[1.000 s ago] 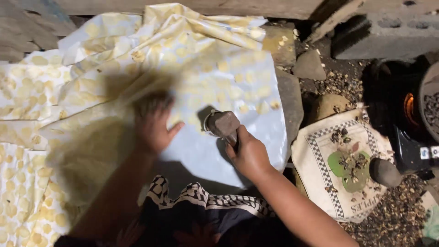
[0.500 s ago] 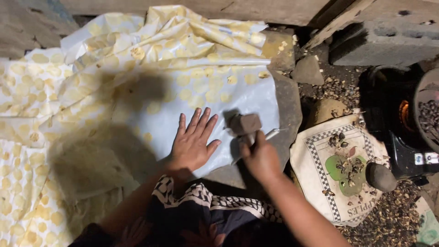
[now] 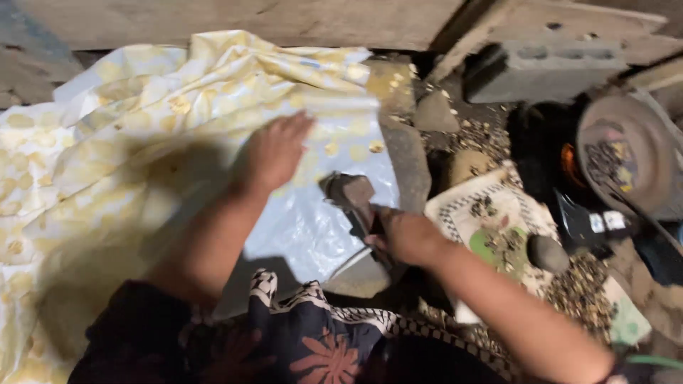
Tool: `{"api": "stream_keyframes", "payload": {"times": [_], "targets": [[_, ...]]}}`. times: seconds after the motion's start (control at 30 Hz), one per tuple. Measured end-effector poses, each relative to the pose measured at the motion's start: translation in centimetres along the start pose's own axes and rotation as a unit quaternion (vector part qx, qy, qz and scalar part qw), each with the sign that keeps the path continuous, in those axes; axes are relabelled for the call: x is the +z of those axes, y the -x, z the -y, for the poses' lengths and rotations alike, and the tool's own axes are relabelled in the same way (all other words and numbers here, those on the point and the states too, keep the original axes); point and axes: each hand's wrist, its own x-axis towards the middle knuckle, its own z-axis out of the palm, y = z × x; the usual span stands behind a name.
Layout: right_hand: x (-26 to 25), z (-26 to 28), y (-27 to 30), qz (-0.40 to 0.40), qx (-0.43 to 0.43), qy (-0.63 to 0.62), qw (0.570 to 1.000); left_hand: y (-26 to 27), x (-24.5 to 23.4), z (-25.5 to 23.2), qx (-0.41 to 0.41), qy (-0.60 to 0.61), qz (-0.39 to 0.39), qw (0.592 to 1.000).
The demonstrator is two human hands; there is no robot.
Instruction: Cracking nuts manually using a wooden mallet and a stone on a ground-level workspace
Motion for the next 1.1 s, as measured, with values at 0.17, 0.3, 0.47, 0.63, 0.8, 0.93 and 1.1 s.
{"api": "stream_keyframes", "payload": {"times": [0.17,0.3,0.47,0.63,0.8,0.93,1.1], "targets": [[-7.8,-10.7,6.5,-0.009,0.102,0.161,0.982,0.0,3.9,2.0,-0.061,0.089,0.115,0.987],[-4.6,-22.4,12.9,-0.185,0.02,0.195,0.963,0.7,-10.1,-3.2,-0.047,0.213,0.127,0.968],[2.4,-26.1,10.3,-0.146,0.015,-0.007,0.989,0.1,-25.4,-10.3,-0.143,0.096,0.248,0.953],[8.7,-27.0,3.7,-0.225,-0.067,-0.042,0.971,1.1,-25.4,-20.3,0.088,-0.03,0.152,0.984],[16.2,-29.9,6.7,-0.459,-0.178,-0.048,0.869,-1.3,-21.1,-27.7,0.201,0.031,0.215,0.955],[21.2,-34.2,13.3,-0.378,-0.117,-0.008,0.918,6.2,-15.4,-24.1,0.057,-0.109,0.353,0.928],[28.3,-41.7,20.2,-0.411,0.061,0.009,0.91,0.9,-17.0,-27.9,0.094,-0.06,0.217,0.97]]}}
